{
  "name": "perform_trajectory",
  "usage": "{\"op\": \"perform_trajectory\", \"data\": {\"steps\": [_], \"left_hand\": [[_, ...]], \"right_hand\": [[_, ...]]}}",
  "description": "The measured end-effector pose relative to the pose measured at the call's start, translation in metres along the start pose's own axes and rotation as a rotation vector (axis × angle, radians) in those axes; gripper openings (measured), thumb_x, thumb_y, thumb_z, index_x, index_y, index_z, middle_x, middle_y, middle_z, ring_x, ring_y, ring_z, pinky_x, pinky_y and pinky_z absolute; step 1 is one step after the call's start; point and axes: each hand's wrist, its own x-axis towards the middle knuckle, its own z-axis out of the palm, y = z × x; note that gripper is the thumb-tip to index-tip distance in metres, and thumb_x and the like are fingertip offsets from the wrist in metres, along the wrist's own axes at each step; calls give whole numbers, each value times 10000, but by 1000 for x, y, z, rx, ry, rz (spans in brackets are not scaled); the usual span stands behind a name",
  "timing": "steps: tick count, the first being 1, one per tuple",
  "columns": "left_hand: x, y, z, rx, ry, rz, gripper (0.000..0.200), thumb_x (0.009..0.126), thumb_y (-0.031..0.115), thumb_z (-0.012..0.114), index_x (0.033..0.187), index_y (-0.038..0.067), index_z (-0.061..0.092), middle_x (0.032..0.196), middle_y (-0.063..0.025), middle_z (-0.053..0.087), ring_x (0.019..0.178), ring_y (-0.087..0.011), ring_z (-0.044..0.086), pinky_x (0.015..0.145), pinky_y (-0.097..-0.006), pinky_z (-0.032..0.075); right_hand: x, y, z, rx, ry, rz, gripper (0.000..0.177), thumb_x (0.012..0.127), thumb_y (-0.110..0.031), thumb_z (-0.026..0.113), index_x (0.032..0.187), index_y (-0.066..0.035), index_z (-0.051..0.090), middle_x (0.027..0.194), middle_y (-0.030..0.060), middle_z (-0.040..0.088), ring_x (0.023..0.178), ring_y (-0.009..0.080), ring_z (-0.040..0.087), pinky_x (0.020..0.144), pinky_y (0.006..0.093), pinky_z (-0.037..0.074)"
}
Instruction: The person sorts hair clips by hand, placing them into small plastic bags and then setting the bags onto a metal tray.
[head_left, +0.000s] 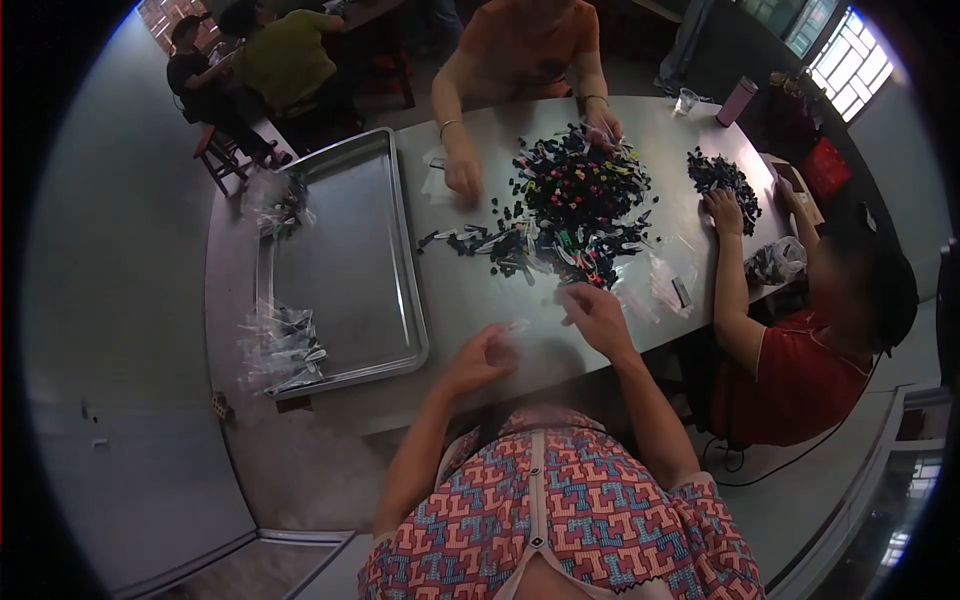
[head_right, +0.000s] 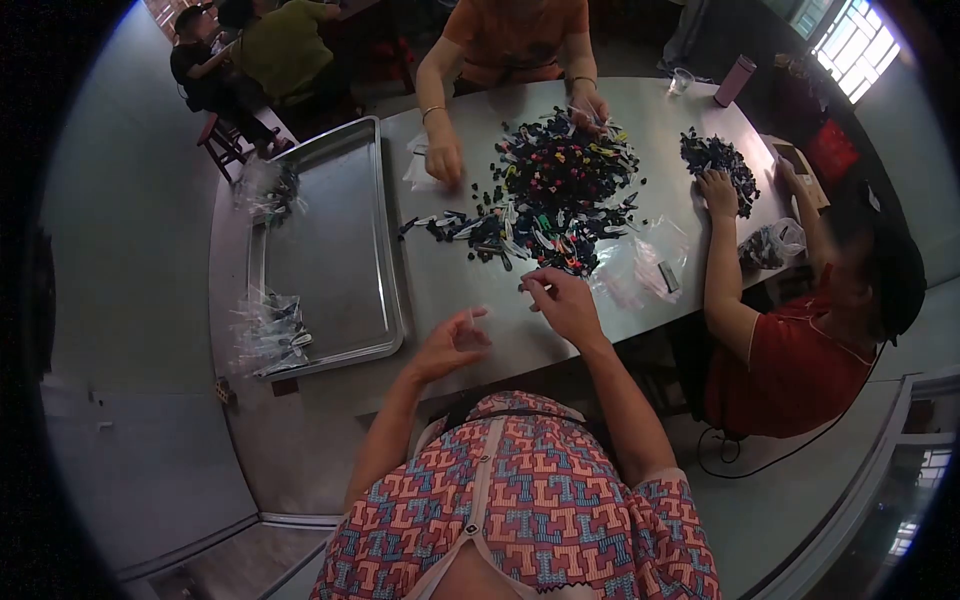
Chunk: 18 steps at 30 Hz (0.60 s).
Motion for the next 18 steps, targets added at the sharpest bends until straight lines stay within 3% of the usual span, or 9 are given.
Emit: {"op": "perform_trajectory", "data": {"steps": [1, 3, 4, 10, 12, 13, 18], "left_hand": [[0, 0, -1, 5, 0, 0, 365, 764, -28, 739, 914, 98, 430, 1391, -115, 473, 1030, -158, 608, 942, -342, 516], [-1, -4, -3, 12, 4, -2, 406, 762, -28, 745, 845, 108, 371, 1440, -124, 431, 1029, -155, 610, 943, -342, 515], [0, -8, -3, 19, 17, 6, 401, 766, -27, 747, 850, 106, 378, 1431, -125, 441, 1031, -157, 610, 945, -344, 514], [-7, -8, -2, -82, 51, 18, 400, 778, -23, 754, 850, 103, 381, 1404, -116, 461, 1026, -157, 605, 943, -343, 512], [-9, -8, -2, -92, 56, 27, 391, 781, -21, 755, 856, 101, 391, 1399, -111, 464, 1025, -158, 604, 941, -339, 511], [-9, -10, -2, -115, 66, 25, 368, 782, -22, 753, 883, 94, 419, 1396, -110, 466, 1021, -157, 604, 939, -336, 509], [1, -15, -1, -121, 64, 45, 343, 787, -32, 743, 1005, 76, 502, 1377, -108, 480, 1028, -158, 602, 943, -329, 504]], "right_hand": [[9, 16, 3, 2, 1, -4, 180, 921, -132, 625, 1050, -23, 688, 921, 80, 704, 684, 156, 669, 619, 276, 538], [23, 49, 12, -618, 125, -301, 179, 873, -139, 645, 1030, -79, 704, 953, 104, 680, 745, 245, 673, 676, 351, 541], [25, 55, 22, -720, 136, -255, 151, 831, -153, 653, 968, -106, 692, 953, 121, 641, 809, 318, 645, 729, 418, 524], [27, 78, 31, -726, 144, -262, 117, 830, -166, 661, 903, -78, 635, 898, 123, 606, 804, 327, 621, 718, 431, 516], [32, 76, 14, -566, 280, -283, 117, 827, -152, 663, 911, -73, 642, 897, 124, 606, 805, 321, 625, 711, 424, 516], [36, 73, 5, -543, 295, -203, 121, 826, -141, 664, 919, -67, 646, 895, 122, 607, 804, 316, 627, 706, 418, 516], [45, 81, -13, -636, 311, -200, 140, 816, -151, 673, 934, -76, 654, 918, 122, 609, 824, 318, 632, 716, 425, 518]]}}
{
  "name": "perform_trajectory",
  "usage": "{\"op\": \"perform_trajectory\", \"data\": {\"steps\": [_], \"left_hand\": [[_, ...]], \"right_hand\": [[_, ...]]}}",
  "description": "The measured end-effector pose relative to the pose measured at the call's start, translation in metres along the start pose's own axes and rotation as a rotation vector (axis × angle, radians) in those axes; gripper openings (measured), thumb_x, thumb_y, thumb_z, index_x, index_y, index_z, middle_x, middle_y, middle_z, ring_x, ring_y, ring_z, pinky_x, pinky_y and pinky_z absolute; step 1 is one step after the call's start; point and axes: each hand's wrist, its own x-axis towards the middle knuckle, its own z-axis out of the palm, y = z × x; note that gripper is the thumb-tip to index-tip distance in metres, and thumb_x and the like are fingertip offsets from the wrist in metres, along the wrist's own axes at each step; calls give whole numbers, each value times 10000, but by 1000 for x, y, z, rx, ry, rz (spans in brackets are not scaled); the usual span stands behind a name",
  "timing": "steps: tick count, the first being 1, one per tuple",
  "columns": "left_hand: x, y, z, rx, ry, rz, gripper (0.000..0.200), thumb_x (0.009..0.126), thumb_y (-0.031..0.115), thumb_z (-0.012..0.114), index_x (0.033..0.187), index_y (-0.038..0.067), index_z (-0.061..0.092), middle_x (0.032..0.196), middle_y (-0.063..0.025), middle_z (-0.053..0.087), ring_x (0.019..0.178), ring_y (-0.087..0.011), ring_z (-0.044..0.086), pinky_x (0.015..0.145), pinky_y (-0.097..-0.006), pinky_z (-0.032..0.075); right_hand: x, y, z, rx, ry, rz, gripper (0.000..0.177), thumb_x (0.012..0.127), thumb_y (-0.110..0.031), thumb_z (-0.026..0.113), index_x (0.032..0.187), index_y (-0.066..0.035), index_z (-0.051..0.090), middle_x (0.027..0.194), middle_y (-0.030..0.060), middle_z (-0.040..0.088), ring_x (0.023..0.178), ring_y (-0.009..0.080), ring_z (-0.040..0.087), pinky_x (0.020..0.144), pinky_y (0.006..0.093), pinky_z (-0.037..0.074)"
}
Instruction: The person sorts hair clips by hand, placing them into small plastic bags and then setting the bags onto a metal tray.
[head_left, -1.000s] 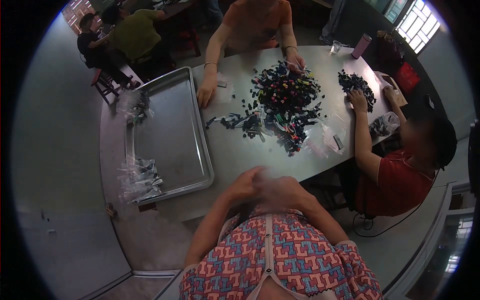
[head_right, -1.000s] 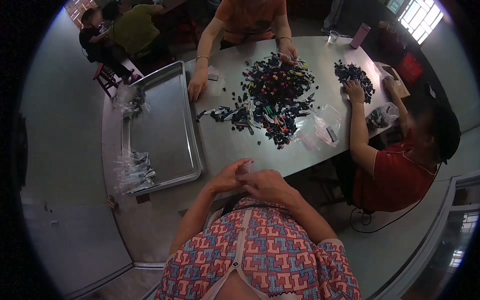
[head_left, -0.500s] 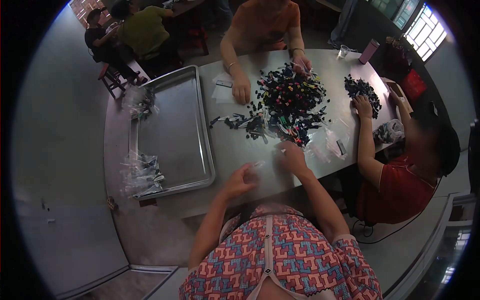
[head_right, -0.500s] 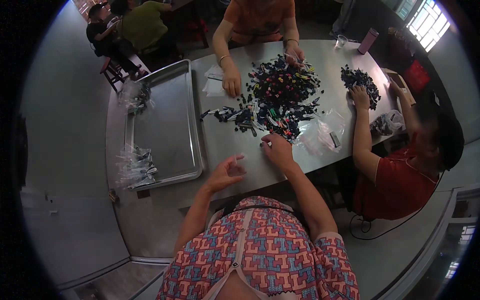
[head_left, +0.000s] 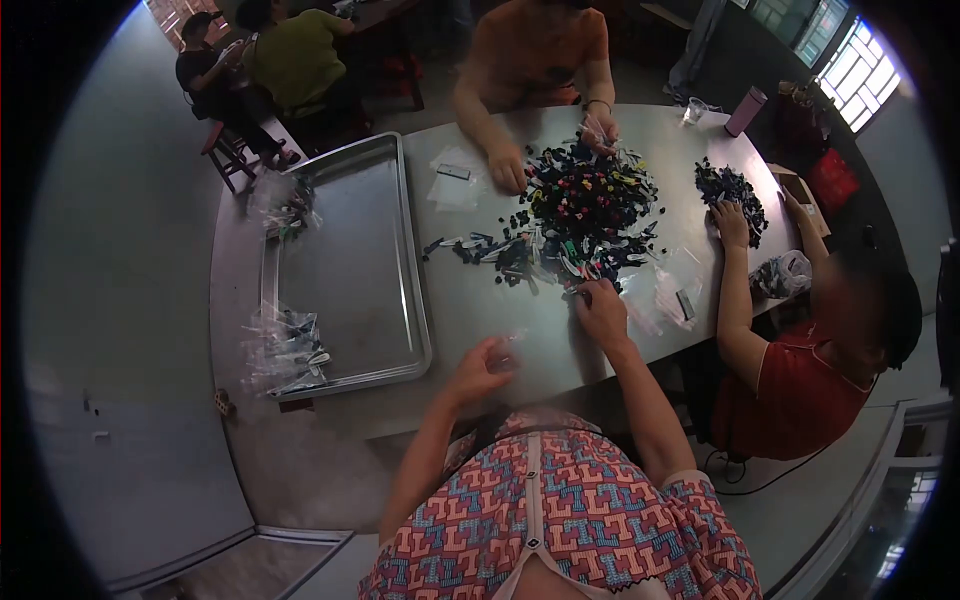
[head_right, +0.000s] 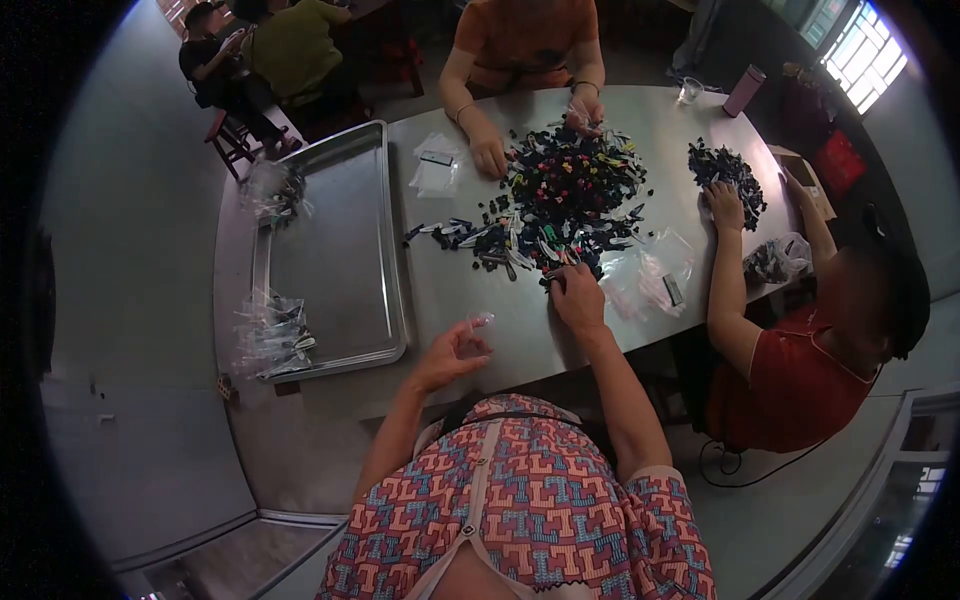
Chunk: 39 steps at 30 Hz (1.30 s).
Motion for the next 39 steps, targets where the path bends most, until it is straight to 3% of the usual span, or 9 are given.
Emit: {"op": "perform_trajectory", "data": {"steps": [8, 14, 19, 22, 25, 28, 32, 33, 39], "left_hand": [[12, -10, -2, -21, -13, -9, 483, 790, -19, 742, 1215, 40, 521, 1204, -57, 568, 1054, -158, 593, 968, -329, 486], [11, 1, 1, 36, 1, -75, 380, 789, -2, 752, 1078, 44, 509, 1364, -59, 501, 1057, -157, 590, 993, -338, 476], [14, -11, -2, -7, -8, -16, 410, 804, -8, 736, 1148, 46, 521, 1235, -52, 564, 1063, -148, 582, 989, -331, 472], [14, -9, -5, 19, -5, 2, 424, 814, -14, 723, 1181, 46, 520, 1174, -47, 585, 1069, -144, 580, 984, -329, 474], [15, -14, -9, 15, 13, -2, 433, 817, -14, 715, 1198, 44, 516, 1156, -49, 591, 1067, -144, 583, 977, -325, 478], [18, -23, -10, 13, 22, -8, 445, 817, -6, 710, 1213, 41, 513, 1150, -51, 593, 1061, -145, 587, 972, -318, 478], [24, -19, -3, 61, -27, -24, 487, 821, 9, 704, 1263, 40, 504, 1158, -51, 600, 1086, -148, 585, 971, -314, 479], [25, -17, -1, 62, -29, -23, 487, 821, 9, 704, 1263, 40, 504, 1158, -51, 600, 1086, -148, 585, 971, -314, 479], [29, -2, 11, 359, -61, 86, 601, 819, 26, 713, 1360, 45, 451, 1184, -66, 613, 1136, -156, 579, 972, -306, 476]], "right_hand": [[-1, -10, 9, -75, -14, -18, 164, 802, -176, 647, 936, -83, 640, 947, 122, 630, 854, 352, 635, 705, 463, 515], [0, -14, 7, -60, -28, 12, 154, 806, -168, 642, 934, -83, 646, 950, 130, 632, 849, 352, 638, 721, 459, 515], [3, -10, 19, -256, -8, 22, 161, 812, -176, 641, 936, -73, 649, 948, 141, 636, 845, 350, 643, 728, 463, 514], [7, -13, 4, -136, -81, 60, 181, 805, -172, 654, 953, -71, 674, 915, 139, 643, 819, 325, 647, 717, 439, 515], [5, -33, -17, 314, -122, 79, 193, 816, -156, 722, 985, -63, 704, 815, 50, 642, 703, 149, 591, 636, 300, 484], [-10, -83, -48, 488, -316, 85, 190, 830, -164, 733, 977, -50, 697, 803, 22, 636, 654, 112, 561, 601, 269, 467], [-25, -119, -58, 326, -358, -110, 152, 818, -182, 740, 939, -93, 713, 820, 52, 643, 623, 151, 580, 585, 286, 476], [-28, -120, -52, 254, -360, -79, 142, 820, -210, 729, 916, -105, 714, 858, 81, 652, 654, 207, 620, 608, 326, 497], [-41, -132, -47, 12, -278, -249, 214, 810, -263, 712, 962, -113, 719, 863, 71, 636, 717, 272, 648, 645, 365, 519]]}}
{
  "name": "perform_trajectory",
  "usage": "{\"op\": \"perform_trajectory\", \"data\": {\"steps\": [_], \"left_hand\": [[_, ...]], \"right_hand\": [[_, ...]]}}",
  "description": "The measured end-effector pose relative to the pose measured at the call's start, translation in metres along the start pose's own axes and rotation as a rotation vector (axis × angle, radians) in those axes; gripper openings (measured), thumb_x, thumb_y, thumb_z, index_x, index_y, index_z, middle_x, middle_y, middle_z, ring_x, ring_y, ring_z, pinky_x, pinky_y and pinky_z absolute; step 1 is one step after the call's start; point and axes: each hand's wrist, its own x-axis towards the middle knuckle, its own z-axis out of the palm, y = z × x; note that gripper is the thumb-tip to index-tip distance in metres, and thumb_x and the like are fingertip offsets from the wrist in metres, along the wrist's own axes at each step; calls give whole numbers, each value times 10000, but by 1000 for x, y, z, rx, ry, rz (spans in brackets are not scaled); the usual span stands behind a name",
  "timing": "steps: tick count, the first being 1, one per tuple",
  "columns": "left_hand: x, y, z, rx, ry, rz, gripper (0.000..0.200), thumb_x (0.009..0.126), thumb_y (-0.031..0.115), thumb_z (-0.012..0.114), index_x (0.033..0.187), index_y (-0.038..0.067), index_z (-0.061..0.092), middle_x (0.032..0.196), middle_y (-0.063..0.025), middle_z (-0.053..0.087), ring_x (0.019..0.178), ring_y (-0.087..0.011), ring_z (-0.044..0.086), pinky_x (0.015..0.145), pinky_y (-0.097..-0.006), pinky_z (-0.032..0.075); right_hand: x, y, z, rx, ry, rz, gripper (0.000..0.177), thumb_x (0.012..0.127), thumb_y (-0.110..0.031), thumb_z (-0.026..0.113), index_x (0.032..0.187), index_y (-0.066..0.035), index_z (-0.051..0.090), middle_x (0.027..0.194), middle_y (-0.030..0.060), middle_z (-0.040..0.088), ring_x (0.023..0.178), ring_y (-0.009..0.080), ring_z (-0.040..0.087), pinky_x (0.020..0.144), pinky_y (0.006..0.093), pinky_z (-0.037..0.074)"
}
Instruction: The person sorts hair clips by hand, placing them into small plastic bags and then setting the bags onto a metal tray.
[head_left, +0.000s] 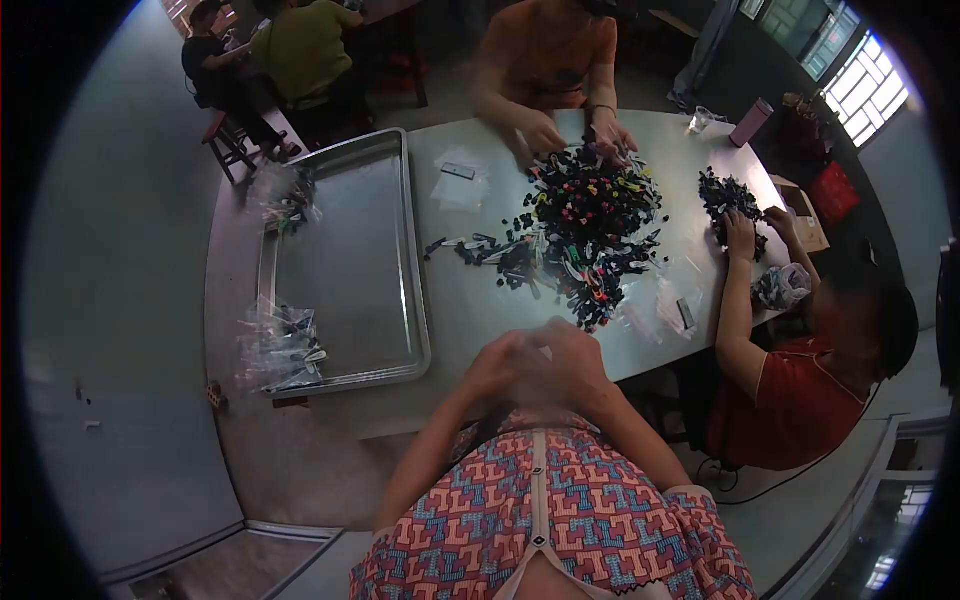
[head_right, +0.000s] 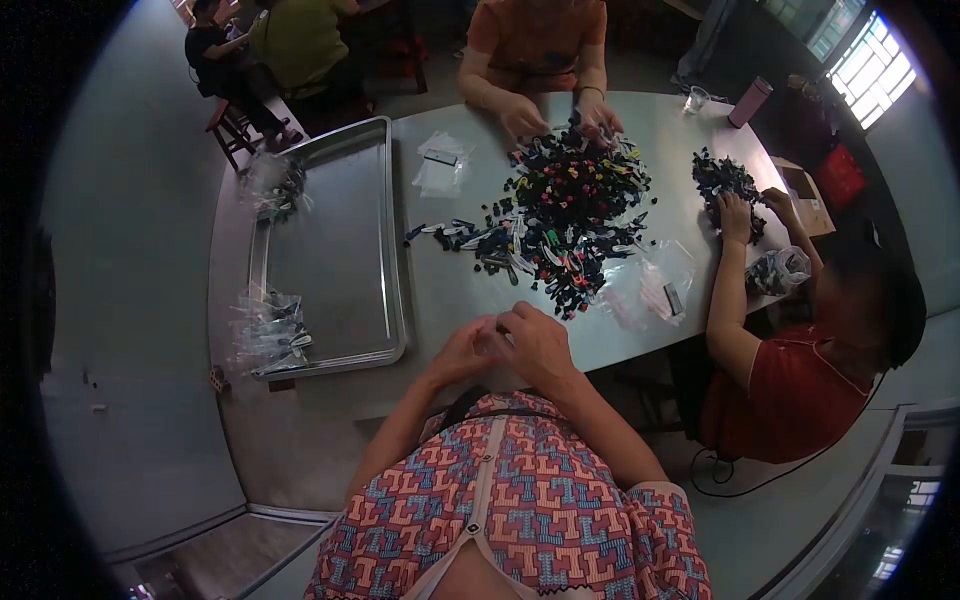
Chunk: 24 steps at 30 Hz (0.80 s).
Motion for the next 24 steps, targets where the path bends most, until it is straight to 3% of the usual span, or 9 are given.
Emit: {"op": "perform_trajectory", "data": {"steps": [3, 5, 7, 9, 11, 14, 18, 21, 24], "left_hand": [[-3, -1, 1, 90, 17, 47, 602, 822, 27, 714, 1362, 42, 449, 1194, -74, 616, 1134, -155, 581, 977, -305, 471], [-5, -17, 1, -251, -13, -62, 592, 825, 19, 710, 1360, 39, 457, 1160, -69, 620, 1113, -156, 585, 972, -312, 471], [-9, -28, 0, -257, 25, -72, 594, 823, 11, 708, 1361, 38, 458, 1138, -63, 621, 1090, -152, 589, 968, -315, 471], [-14, -29, -2, -264, 63, -82, 596, 822, 3, 707, 1362, 38, 459, 1116, -57, 621, 1068, -147, 592, 963, -318, 471], [-17, -18, -4, -337, 68, -139, 598, 820, -13, 702, 1364, 43, 460, 1086, -38, 610, 1044, -136, 584, 964, -315, 465], [-15, -32, -1, -333, 93, -107, 601, 817, -19, 702, 1364, 48, 462, 1080, -29, 602, 1047, -130, 574, 972, -306, 455], [-20, -19, -5, -374, 76, -136, 598, 813, -19, 708, 1358, 52, 471, 1094, -29, 600, 1064, -134, 566, 976, -304, 452], [-23, -33, -7, -363, 107, -98, 603, 813, -19, 709, 1362, 53, 472, 1106, -33, 605, 1066, -135, 574, 975, -306, 457], [-24, -45, -7, -264, 194, -118, 614, 806, 53, 746, 1351, 33, 464, 1149, -84, 635, 1084, -188, 611, 951, -331, 491]], "right_hand": [[-2, 0, 3, 84, -13, 81, 290, 841, -364, 691, 918, -85, 709, 909, 105, 670, 716, 270, 651, 655, 369, 515], [0, 2, -1, 151, -51, 119, 285, 844, -351, 693, 917, -76, 705, 905, 103, 674, 702, 253, 646, 645, 365, 512], [3, 14, -4, 216, -87, 158, 280, 846, -339, 694, 915, -67, 702, 901, 101, 678, 688, 237, 640, 636, 361, 510], [10, 43, 6, 328, 76, 194, 268, 842, -320, 706, 918, -63, 700, 893, 93, 681, 666, 206, 626, 619, 351, 504], [24, 71, 18, 275, 130, 199, 203, 841, -254, 697, 920, -68, 696, 880, 106, 678, 697, 248, 643, 641, 374, 512], [38, 97, 36, -100, 129, 254, 166, 817, -187, 649, 934, -74, 680, 954, 129, 668, 840, 335, 646, 743, 445, 514], [39, 116, 57, -209, 144, 240, 190, 807, -205, 646, 941, -76, 682, 996, 131, 664, 864, 346, 637, 765, 462, 508], [33, 105, 50, -129, 167, 210, 174, 812, -193, 676, 939, -76, 692, 922, 106, 660, 757, 283, 636, 692, 405, 509], [22, 67, 26, 426, 96, 217, 139, 808, -172, 741, 917, -88, 715, 812, 16, 621, 600, 98, 516, 568, 254, 428]]}}
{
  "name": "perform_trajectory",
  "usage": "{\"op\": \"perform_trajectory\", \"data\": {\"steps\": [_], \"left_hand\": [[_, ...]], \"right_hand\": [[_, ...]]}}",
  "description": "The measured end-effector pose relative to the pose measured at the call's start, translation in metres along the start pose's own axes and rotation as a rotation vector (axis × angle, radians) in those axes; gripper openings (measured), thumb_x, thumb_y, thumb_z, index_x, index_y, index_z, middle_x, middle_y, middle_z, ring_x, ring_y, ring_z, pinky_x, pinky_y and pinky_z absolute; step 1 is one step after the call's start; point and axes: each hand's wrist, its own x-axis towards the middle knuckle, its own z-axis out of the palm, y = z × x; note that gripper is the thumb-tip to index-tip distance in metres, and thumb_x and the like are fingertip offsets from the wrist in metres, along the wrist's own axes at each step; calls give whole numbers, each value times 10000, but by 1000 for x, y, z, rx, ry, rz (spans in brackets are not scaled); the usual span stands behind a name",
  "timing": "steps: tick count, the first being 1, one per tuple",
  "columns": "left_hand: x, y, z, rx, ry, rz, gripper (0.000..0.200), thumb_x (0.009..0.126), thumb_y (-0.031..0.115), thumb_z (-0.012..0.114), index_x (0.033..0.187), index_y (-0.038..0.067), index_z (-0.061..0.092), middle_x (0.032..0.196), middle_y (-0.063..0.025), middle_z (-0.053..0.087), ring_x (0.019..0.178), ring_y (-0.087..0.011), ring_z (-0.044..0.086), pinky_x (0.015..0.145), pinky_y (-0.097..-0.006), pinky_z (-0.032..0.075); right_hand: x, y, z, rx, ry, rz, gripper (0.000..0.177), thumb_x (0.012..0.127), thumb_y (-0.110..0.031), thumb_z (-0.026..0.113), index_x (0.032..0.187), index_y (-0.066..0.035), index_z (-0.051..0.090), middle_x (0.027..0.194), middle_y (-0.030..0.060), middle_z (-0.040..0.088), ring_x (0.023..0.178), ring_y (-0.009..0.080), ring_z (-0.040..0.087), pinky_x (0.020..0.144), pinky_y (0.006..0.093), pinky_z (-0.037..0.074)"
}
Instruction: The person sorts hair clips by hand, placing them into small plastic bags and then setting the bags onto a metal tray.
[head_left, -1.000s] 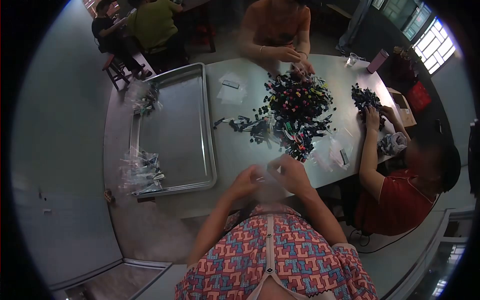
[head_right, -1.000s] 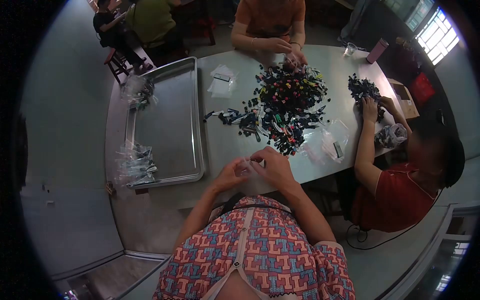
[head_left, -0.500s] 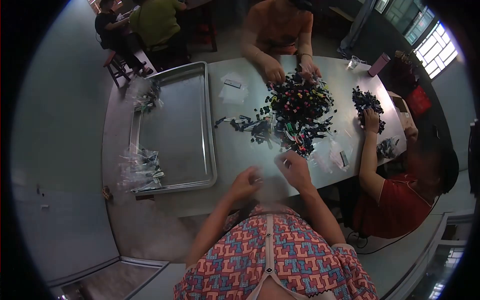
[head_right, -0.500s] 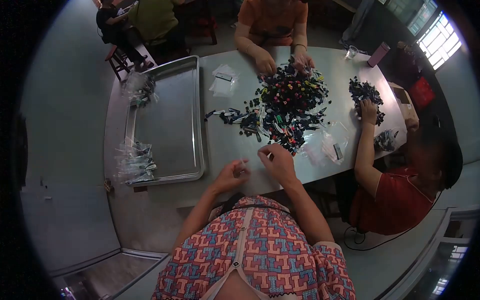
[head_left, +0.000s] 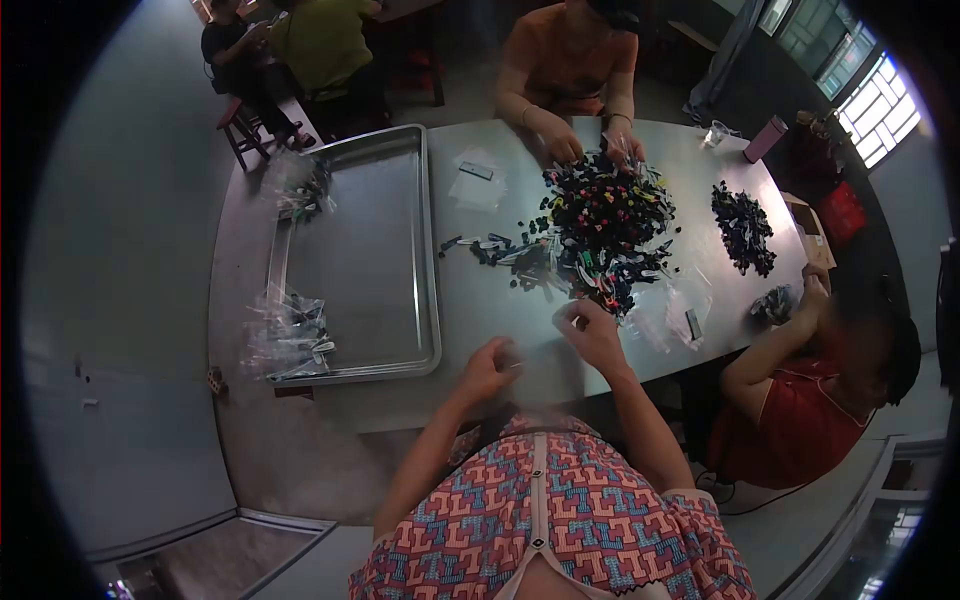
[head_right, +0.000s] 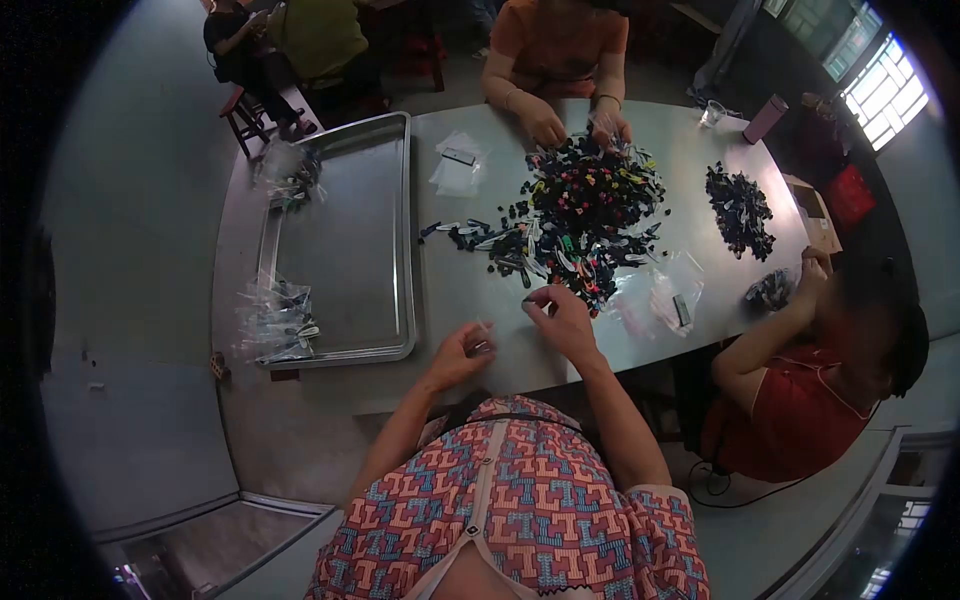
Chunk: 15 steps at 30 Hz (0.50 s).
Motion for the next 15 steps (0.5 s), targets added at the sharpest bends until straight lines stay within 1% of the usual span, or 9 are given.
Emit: {"op": "perform_trajectory", "data": {"steps": [1, 2, 3, 4, 6, 8, 10, 12, 15], "left_hand": [[1, 2, 1, 0, 6, -48, 610, 809, 18, 728, 1359, 40, 464, 1164, -70, 624, 1105, -176, 599, 975, -325, 480], [2, 3, 2, 1, 11, -97, 611, 812, -18, 710, 1367, 48, 464, 1180, -57, 614, 1126, -163, 586, 999, -319, 469], [4, 2, 4, 2, 8, -95, 611, 812, -18, 710, 1367, 48, 464, 1180, -57, 614, 1126, -163, 586, 999, -319, 469], [6, 2, 5, 55, -2, -63, 596, 812, -22, 708, 1354, 44, 469, 1196, -62, 612, 1143, -169, 583, 1006, -320, 469], [9, 1, 8, 110, -15, -29, 582, 812, -26, 705, 1342, 40, 475, 1213, -67, 611, 1161, -174, 579, 1012, -322, 468], [12, 0, 10, 183, -39, 91, 564, 809, 67, 744, 1310, 29, 486, 1126, -89, 649, 1035, -170, 623, 905, -320, 511], [10, 9, 16, 138, -46, 104, 551, 810, 59, 738, 1303, 28, 493, 1123, -85, 650, 1026, -164, 624, 901, -317, 512], [12, 7, 16, 92, -49, 118, 538, 810, 51, 732, 1296, 27, 501, 1121, -81, 651, 1017, -159, 626, 898, -314, 513], [15, -9, 6, 153, -39, 112, 522, 814, 27, 714, 1293, 29, 505, 1131, -81, 652, 1013, -161, 630, 894, -312, 514]], "right_hand": [[-8, -18, -2, -1, 0, 0, 139, 808, -172, 741, 917, -88, 715, 812, 16, 621, 600, 98, 516, 568, 254, 428], [-17, -36, -4, -4, -116, 16, 138, 807, -164, 736, 924, -93, 720, 821, 17, 627, 611, 98, 519, 572, 257, 432], [-23, -45, -4, -5, -231, 31, 138, 806, -156, 732, 931, -98, 725, 830, 19, 633, 622, 97, 523, 576, 260, 435], [-26, -44, -1, -43, -250, -26, 173, 816, -202, 724, 957, -102, 732, 836, 40, 639, 658, 128, 558, 595, 284, 453], [-28, -39, 7, -98, -222, -49, 195, 821, -235, 716, 962, -102, 734, 840, 53, 641, 677, 150, 576, 606, 299, 462], [-30, -36, 13, -154, -193, -70, 221, 826, -267, 708, 968, -101, 736, 844, 65, 644, 696, 173, 593, 618, 313, 471], [-31, -36, 15, -211, -192, -95, 269, 840, -323, 687, 968, -92, 735, 847, 83, 651, 711, 204, 611, 634, 331, 481], [-30, -39, 10, -183, -185, -78, 255, 837, -302, 697, 963, -84, 734, 844, 86, 656, 702, 203, 608, 631, 329, 481], [-17, -36, 3, -74, -139, -25, 230, 827, -257, 717, 955, -67, 727, 839, 93, 665, 682, 206, 605, 626, 329, 481]]}}
